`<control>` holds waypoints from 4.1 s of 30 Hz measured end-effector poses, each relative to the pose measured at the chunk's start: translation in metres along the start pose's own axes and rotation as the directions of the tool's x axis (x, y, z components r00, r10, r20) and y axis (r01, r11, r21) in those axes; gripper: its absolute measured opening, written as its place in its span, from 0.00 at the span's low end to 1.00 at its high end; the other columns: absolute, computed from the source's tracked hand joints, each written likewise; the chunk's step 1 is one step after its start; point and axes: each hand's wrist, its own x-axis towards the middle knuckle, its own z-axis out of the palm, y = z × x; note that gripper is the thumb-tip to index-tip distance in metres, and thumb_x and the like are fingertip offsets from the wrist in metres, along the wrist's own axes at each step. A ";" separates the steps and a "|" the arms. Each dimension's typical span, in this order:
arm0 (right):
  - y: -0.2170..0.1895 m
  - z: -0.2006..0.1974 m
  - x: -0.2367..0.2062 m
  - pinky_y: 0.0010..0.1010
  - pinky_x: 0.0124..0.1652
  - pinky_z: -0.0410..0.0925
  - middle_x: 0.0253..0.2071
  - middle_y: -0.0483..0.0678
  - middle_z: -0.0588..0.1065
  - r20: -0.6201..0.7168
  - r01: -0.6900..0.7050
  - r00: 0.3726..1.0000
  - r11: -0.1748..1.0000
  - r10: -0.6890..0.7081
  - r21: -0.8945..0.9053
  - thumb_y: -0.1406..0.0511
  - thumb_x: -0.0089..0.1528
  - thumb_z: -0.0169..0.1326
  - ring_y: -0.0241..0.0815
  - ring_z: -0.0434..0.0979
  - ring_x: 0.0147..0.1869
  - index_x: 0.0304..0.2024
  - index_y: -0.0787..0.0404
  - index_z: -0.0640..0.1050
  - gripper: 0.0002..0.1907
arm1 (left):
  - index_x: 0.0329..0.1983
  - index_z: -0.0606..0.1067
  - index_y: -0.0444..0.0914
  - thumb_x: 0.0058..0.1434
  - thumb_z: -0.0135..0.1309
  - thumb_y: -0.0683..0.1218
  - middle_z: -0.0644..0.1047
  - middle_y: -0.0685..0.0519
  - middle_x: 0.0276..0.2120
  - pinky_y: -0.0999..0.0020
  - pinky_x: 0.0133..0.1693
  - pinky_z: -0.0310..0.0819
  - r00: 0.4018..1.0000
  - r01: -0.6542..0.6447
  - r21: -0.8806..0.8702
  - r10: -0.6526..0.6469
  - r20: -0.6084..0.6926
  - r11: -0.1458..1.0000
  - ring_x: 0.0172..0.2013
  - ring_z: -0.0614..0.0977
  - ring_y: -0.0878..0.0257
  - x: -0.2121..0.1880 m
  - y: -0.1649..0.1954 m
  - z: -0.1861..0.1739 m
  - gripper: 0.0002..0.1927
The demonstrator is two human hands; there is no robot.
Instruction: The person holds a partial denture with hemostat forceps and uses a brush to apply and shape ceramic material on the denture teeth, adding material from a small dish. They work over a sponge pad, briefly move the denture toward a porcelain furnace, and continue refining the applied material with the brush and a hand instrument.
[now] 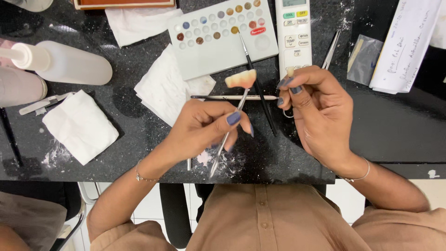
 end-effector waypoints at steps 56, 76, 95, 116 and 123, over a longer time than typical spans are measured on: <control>0.041 -0.026 -0.012 0.33 0.60 0.74 0.60 0.56 0.75 0.097 -0.289 0.957 0.888 0.273 0.358 0.73 0.67 0.58 0.45 0.78 0.60 0.55 0.65 0.79 0.13 | 0.54 0.77 0.35 0.73 0.56 0.50 0.79 0.38 0.53 0.55 0.53 0.85 0.876 -0.467 -0.270 0.399 -0.272 0.842 0.51 0.85 0.49 0.011 -0.063 0.013 0.15; 0.040 -0.006 0.015 0.33 0.41 0.77 0.42 0.57 0.80 -0.048 -0.147 0.988 0.989 0.148 0.014 0.68 0.73 0.52 0.41 0.82 0.42 0.52 0.71 0.76 0.10 | 0.41 0.73 0.35 0.68 0.65 0.38 0.81 0.48 0.37 0.76 0.37 0.80 0.864 -0.503 -0.563 0.387 -0.321 0.656 0.39 0.82 0.61 0.017 -0.053 -0.046 0.09; 0.021 -0.011 -0.008 0.45 0.63 0.76 0.61 0.63 0.75 0.099 0.113 0.990 0.983 -0.099 -0.144 0.72 0.75 0.51 0.56 0.78 0.67 0.61 0.71 0.70 0.13 | 0.82 0.42 0.48 0.70 0.61 0.36 0.80 0.46 0.35 0.67 0.33 0.86 0.907 -0.418 -0.516 0.372 -0.196 0.748 0.39 0.87 0.54 0.035 -0.034 -0.011 0.49; 0.035 -0.030 0.019 0.23 0.45 0.64 0.56 0.45 0.72 -0.165 0.141 0.976 0.990 -0.142 -0.014 0.65 0.77 0.45 0.31 0.68 0.46 0.65 0.69 0.71 0.18 | 0.81 0.47 0.43 0.76 0.48 0.32 0.72 0.48 0.55 0.82 0.40 0.80 0.957 -0.279 -0.742 0.244 -0.159 0.610 0.46 0.83 0.63 0.070 -0.042 -0.017 0.37; 0.033 -0.012 0.028 0.22 0.47 0.64 0.54 0.44 0.70 -0.073 0.191 0.976 0.969 -0.204 -0.157 0.63 0.80 0.45 0.30 0.67 0.46 0.60 0.71 0.73 0.16 | 0.83 0.47 0.44 0.74 0.48 0.31 0.72 0.48 0.54 0.81 0.40 0.82 0.968 -0.247 -0.730 0.196 -0.156 0.637 0.45 0.83 0.61 0.074 -0.036 -0.037 0.40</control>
